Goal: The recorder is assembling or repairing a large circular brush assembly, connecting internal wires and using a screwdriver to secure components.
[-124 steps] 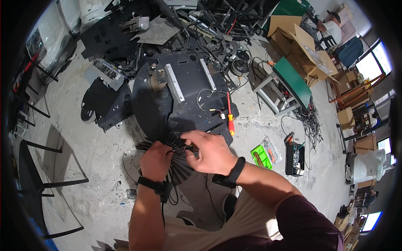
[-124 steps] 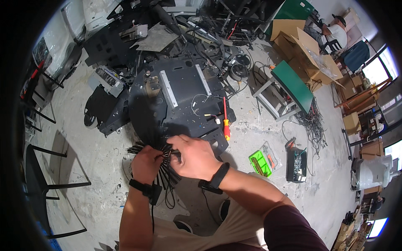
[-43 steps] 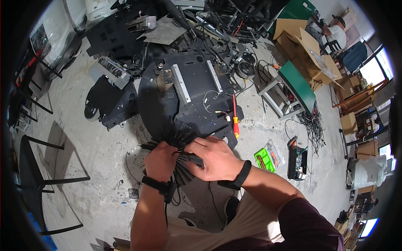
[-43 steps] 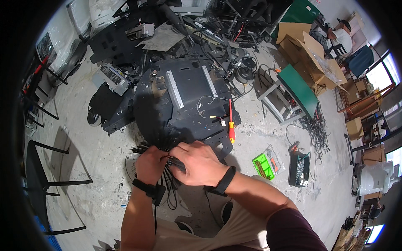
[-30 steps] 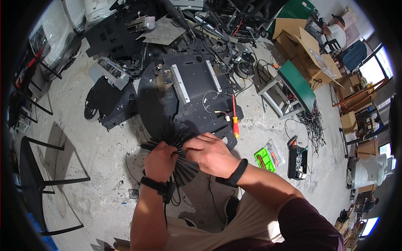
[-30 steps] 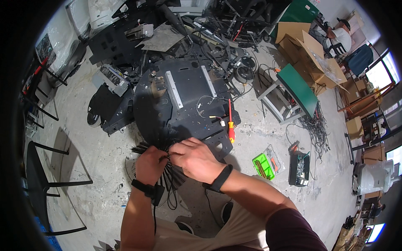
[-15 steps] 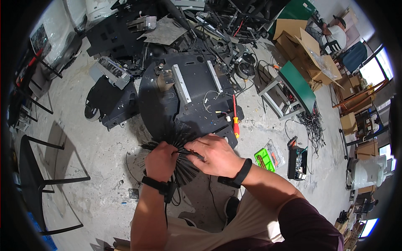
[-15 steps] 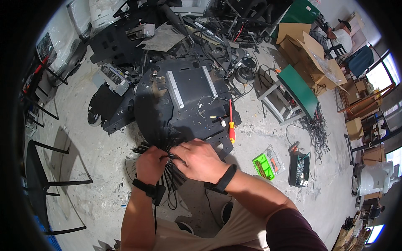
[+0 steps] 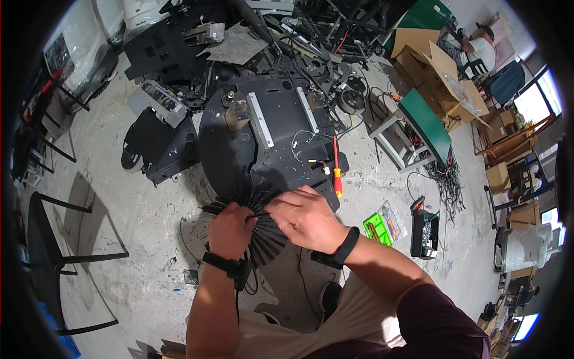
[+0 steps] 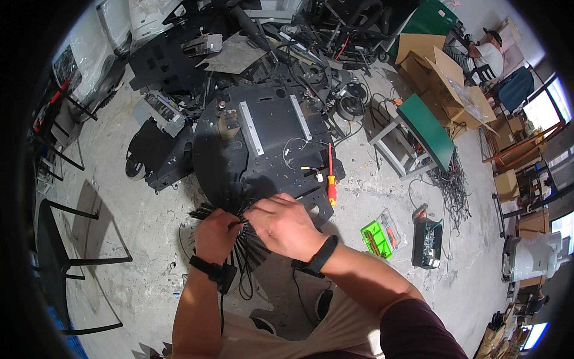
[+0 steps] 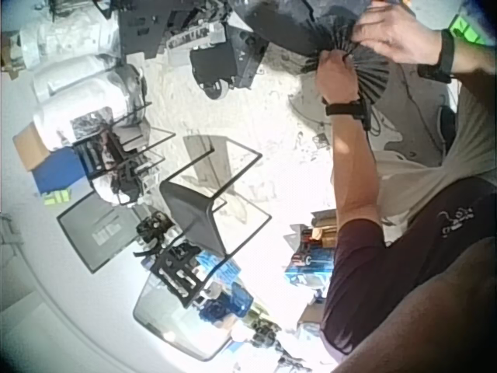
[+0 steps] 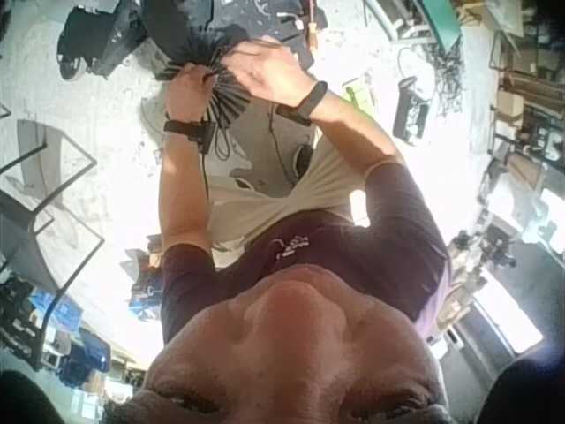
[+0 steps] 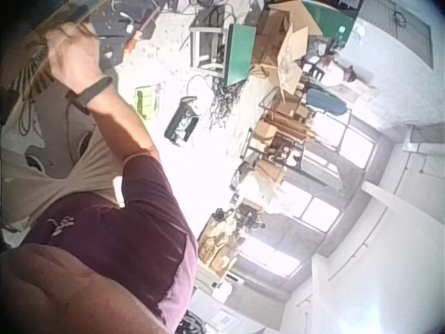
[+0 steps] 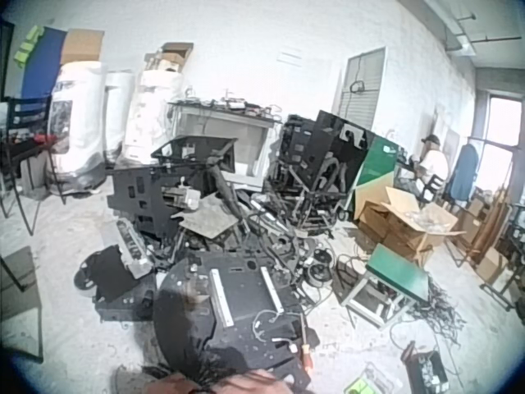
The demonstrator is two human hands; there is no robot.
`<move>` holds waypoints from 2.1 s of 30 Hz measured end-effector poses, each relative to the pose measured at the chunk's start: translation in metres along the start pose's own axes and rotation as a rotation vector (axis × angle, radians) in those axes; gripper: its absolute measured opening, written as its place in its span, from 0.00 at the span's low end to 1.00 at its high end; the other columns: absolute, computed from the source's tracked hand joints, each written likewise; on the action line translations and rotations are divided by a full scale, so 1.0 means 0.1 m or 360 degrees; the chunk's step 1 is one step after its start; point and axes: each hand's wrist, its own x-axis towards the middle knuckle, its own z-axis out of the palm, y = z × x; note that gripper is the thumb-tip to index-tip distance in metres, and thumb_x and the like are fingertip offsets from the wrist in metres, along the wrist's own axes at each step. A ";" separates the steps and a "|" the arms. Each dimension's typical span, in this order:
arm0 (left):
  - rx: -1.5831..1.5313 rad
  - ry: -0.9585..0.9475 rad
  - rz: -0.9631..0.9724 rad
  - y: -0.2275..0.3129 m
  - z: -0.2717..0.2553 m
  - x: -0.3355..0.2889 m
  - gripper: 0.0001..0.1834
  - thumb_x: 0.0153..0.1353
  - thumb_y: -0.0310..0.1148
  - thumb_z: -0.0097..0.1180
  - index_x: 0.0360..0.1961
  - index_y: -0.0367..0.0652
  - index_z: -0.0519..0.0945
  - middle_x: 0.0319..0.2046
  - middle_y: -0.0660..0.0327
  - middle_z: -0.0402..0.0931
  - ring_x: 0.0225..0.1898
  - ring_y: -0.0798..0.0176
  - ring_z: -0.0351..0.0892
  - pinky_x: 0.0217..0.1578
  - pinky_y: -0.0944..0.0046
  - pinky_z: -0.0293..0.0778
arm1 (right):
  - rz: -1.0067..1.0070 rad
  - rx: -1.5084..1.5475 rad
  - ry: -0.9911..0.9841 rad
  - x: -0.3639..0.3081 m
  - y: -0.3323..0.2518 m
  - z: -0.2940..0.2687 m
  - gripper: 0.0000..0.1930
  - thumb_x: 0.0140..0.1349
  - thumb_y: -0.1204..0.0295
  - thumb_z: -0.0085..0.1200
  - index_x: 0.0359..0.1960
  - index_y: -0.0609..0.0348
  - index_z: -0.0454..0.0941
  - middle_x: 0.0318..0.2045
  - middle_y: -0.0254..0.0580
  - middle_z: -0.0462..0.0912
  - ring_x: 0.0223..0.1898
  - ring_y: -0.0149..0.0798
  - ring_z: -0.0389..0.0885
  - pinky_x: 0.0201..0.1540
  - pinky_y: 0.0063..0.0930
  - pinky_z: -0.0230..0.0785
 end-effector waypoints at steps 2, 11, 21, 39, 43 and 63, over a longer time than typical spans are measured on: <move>-0.0014 0.0007 0.0014 -0.01 -0.01 0.00 0.06 0.55 0.30 0.73 0.34 0.46 0.89 0.33 0.58 0.83 0.35 0.49 0.86 0.36 0.51 0.81 | -0.0094 0.0015 -0.0018 0.02 -0.01 0.00 0.12 0.59 0.76 0.64 0.46 0.58 0.86 0.45 0.41 0.87 0.49 0.47 0.86 0.57 0.41 0.74; -0.0029 -0.0057 0.0017 -0.05 -0.01 -0.01 0.06 0.57 0.32 0.69 0.37 0.50 0.88 0.36 0.60 0.82 0.38 0.48 0.87 0.39 0.48 0.83 | -0.0339 0.0134 -0.0207 0.00 -0.01 0.11 0.08 0.48 0.80 0.61 0.32 0.57 0.83 0.51 0.37 0.84 0.53 0.44 0.83 0.60 0.42 0.70; 0.0000 -0.0091 0.0021 -0.03 -0.03 0.00 0.04 0.59 0.33 0.69 0.35 0.50 0.86 0.37 0.61 0.81 0.38 0.47 0.86 0.39 0.47 0.83 | 0.0360 0.0206 -0.0238 0.01 -0.12 -0.06 0.13 0.59 0.65 0.68 0.40 0.59 0.82 0.38 0.44 0.86 0.38 0.53 0.86 0.48 0.45 0.76; -0.0047 -0.0054 0.0012 0.02 -0.04 0.01 0.07 0.55 0.30 0.70 0.36 0.46 0.88 0.35 0.58 0.82 0.36 0.48 0.86 0.38 0.51 0.81 | 0.0156 0.0027 0.0194 0.02 -0.10 0.03 0.12 0.59 0.75 0.60 0.45 0.55 0.85 0.49 0.41 0.87 0.44 0.48 0.87 0.51 0.43 0.78; -0.0032 -0.0037 0.0020 -0.02 -0.02 0.01 0.06 0.55 0.30 0.70 0.35 0.46 0.88 0.34 0.58 0.82 0.36 0.48 0.86 0.37 0.51 0.81 | 0.0394 0.0026 0.0026 0.05 -0.11 -0.01 0.11 0.63 0.62 0.65 0.38 0.56 0.84 0.30 0.40 0.86 0.32 0.49 0.87 0.45 0.42 0.79; 0.0007 -0.0051 0.0063 -0.04 -0.02 0.01 0.04 0.58 0.33 0.70 0.33 0.49 0.87 0.35 0.60 0.81 0.36 0.48 0.86 0.37 0.49 0.83 | 0.0060 0.0087 0.0037 0.02 -0.07 0.07 0.07 0.58 0.76 0.62 0.39 0.55 0.85 0.44 0.37 0.86 0.43 0.46 0.86 0.50 0.40 0.75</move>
